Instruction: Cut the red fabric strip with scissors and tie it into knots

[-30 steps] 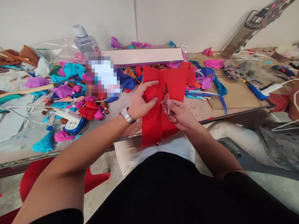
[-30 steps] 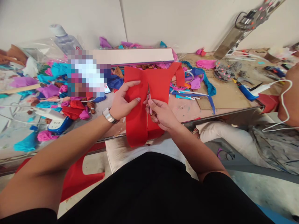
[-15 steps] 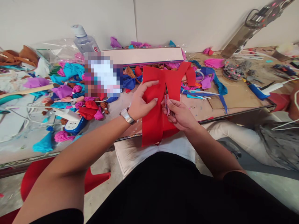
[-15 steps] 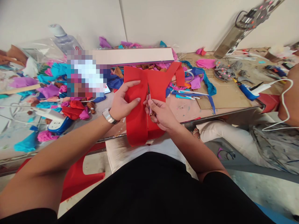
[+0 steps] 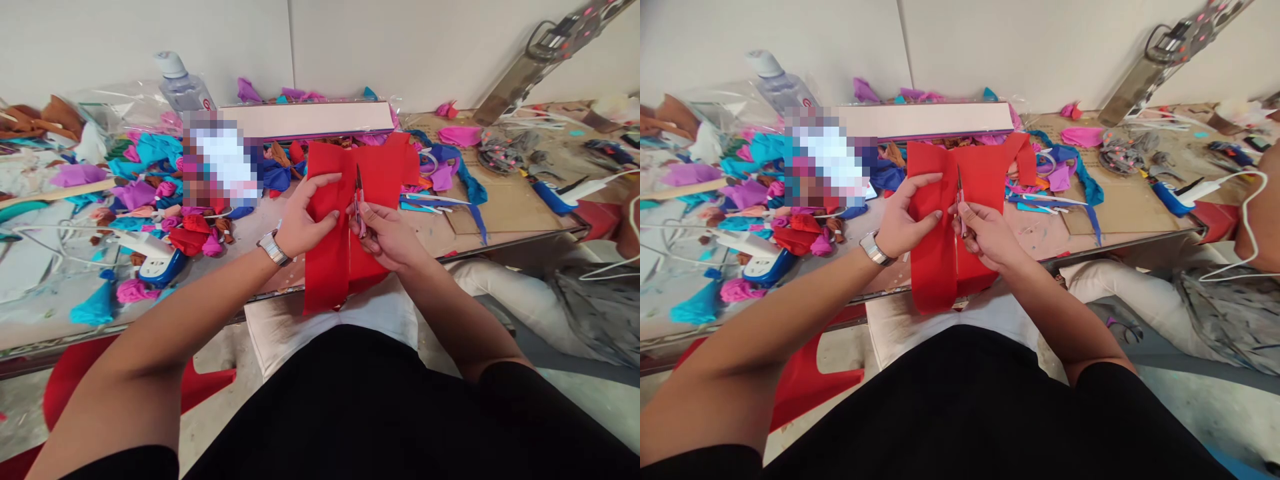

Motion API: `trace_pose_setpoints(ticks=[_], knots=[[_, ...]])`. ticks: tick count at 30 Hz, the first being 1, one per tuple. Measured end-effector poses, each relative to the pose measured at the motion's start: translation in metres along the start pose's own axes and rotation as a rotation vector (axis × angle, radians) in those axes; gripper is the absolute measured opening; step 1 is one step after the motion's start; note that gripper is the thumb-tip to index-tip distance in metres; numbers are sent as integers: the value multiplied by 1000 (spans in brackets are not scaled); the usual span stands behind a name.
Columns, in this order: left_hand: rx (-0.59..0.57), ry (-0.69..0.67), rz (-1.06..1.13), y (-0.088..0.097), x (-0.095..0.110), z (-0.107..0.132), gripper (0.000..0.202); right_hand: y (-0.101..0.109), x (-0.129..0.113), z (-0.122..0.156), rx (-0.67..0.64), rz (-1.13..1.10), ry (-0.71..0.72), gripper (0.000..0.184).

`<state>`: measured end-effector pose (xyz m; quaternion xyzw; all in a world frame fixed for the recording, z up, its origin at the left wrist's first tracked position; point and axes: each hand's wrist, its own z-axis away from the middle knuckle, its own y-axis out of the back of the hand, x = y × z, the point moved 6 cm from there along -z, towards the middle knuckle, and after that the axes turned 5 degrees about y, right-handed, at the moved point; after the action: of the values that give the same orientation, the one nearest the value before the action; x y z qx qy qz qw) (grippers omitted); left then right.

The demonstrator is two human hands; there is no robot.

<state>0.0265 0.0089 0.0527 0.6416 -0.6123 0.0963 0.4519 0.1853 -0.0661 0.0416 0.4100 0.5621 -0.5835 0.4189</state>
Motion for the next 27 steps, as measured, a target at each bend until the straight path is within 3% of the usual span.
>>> trace_pose_setpoints(ticks=[27], knots=[[-10,20,-4,0,3,0,60,4,6,-1,16,3,20,48]])
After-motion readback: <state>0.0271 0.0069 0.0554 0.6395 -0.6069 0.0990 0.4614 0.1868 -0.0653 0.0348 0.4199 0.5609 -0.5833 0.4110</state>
